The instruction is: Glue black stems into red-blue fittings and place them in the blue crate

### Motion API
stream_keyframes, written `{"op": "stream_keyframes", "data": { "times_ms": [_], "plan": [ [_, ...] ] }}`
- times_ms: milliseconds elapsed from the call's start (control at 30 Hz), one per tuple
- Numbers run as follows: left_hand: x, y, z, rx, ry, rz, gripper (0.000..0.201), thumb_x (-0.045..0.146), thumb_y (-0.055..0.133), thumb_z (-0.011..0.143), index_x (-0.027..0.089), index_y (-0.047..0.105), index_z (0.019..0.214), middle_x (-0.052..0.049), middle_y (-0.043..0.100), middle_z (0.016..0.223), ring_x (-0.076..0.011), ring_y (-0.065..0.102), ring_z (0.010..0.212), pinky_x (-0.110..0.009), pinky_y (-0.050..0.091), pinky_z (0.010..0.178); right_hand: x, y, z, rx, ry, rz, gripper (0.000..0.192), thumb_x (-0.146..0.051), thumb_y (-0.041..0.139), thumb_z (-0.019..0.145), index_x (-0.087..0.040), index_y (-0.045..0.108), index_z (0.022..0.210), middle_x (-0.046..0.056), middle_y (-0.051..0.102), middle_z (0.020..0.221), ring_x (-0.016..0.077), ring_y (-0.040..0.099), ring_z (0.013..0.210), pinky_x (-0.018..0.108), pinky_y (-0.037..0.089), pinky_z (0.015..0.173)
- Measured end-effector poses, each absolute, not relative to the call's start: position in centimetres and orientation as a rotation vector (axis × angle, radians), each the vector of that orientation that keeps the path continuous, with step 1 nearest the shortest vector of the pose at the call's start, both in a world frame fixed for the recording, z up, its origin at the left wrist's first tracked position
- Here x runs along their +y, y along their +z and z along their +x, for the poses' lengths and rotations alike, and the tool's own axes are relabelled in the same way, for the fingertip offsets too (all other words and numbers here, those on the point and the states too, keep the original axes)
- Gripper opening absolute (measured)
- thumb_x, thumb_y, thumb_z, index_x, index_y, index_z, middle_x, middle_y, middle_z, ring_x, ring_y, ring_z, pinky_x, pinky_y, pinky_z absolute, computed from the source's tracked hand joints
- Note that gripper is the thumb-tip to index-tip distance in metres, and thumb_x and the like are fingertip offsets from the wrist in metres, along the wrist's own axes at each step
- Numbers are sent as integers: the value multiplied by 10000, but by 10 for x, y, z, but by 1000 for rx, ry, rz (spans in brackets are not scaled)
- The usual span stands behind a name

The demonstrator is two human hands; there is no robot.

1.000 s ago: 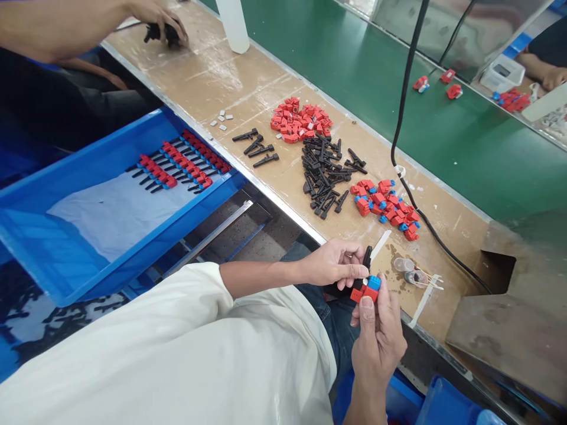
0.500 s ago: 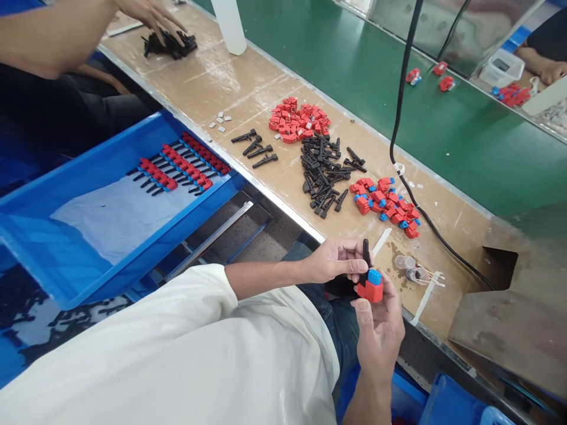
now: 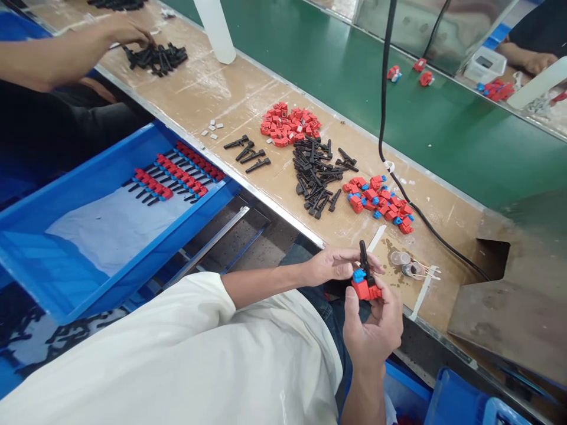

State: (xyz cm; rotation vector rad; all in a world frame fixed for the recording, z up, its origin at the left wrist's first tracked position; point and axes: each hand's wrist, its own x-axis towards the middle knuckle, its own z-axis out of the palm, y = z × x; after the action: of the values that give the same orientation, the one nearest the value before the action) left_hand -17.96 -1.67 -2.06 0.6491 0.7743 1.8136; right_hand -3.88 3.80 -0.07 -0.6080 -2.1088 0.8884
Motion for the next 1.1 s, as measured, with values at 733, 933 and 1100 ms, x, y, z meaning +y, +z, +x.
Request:
{"op": "stream_keyframes", "data": {
  "times_ms": [733,933,1100],
  "plan": [
    [-22,-18,-157,777,1877,655,537,649,679,799,123,761,872,-181,706,1021,-288,651,1044,-388,482,957,46,7,-42,-2232,48,-408,382,-350,706,816,-196,568,1138,75,670,816,211,660,667,317,524,578],
    [-25,-20,-154,865,1882,701,514,619,665,830,123,753,932,-170,704,1024,-260,649,1008,-366,485,952,48,11,-36,-2266,87,-347,451,-308,698,822,-151,538,1214,112,675,863,223,678,730,303,531,589],
    [-25,-25,-153,848,1890,714,438,546,668,862,128,753,962,-161,710,1027,-246,649,997,-343,503,921,45,17,-33,-2313,126,-387,366,-311,593,893,-116,522,1194,109,652,838,208,660,713,292,514,559]
  ]
}}
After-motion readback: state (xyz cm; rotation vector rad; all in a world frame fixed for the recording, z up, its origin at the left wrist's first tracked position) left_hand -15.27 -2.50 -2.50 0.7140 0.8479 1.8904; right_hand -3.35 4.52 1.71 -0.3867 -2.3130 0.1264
